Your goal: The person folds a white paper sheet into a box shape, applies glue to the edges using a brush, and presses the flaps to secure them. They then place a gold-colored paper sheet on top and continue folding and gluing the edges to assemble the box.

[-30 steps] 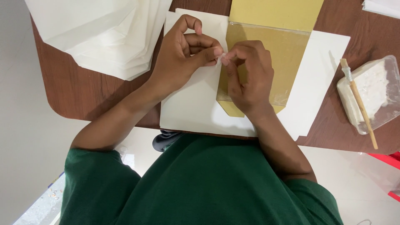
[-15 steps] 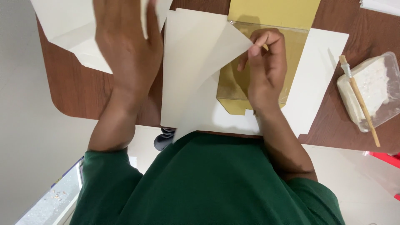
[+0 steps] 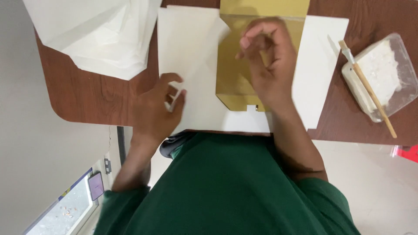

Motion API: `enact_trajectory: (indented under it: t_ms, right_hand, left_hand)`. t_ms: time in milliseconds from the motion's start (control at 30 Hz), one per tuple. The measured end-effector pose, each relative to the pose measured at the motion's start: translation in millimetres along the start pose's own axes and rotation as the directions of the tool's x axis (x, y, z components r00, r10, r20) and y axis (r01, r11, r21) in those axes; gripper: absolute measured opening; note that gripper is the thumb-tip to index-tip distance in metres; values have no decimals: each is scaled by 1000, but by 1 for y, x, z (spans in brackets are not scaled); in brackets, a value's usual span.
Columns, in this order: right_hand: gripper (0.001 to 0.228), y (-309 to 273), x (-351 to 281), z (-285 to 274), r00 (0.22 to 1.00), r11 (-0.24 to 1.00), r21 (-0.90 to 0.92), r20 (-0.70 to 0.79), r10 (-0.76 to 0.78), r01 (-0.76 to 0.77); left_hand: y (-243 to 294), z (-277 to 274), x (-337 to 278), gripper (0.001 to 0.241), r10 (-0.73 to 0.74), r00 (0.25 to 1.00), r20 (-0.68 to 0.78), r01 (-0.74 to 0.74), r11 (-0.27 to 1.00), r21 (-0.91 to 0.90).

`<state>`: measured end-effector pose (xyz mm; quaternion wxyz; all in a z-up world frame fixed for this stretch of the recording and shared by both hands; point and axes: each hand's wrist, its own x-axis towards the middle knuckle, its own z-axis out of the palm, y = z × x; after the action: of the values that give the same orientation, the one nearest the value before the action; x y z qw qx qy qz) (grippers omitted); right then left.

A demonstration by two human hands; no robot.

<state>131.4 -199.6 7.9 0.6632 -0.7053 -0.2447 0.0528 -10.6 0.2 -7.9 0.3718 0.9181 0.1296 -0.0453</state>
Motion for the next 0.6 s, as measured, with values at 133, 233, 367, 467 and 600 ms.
enact_trajectory:
  t_ms: [133, 233, 367, 467, 600]
  right_hand:
    - [11, -17, -8, -33, 978, 914, -350, 102, -181, 206]
    - [6, -15, -33, -60, 957, 792, -550, 250, -147, 265]
    - [23, -3, -78, -84, 950, 578, -762, 304, -77, 291]
    - [43, 0, -100, -92, 956, 586, -773, 294, -6, 242]
    - [47, 17, -120, -93, 974, 570, -807, 223, 51, 155]
  left_hand:
    - [-4, 5, -21, 48, -371, 928, -23, 355, 902, -244]
    - [-16, 17, -27, 55, -141, 977, -161, 78, 936, -344]
    - [-13, 20, -26, 29, -16, 985, -173, -44, 940, -339]
    - [8, 19, -16, 51, 213, 942, -261, -288, 910, -297]
    - [42, 22, -1, 28, 427, 884, -192, -468, 804, -367]
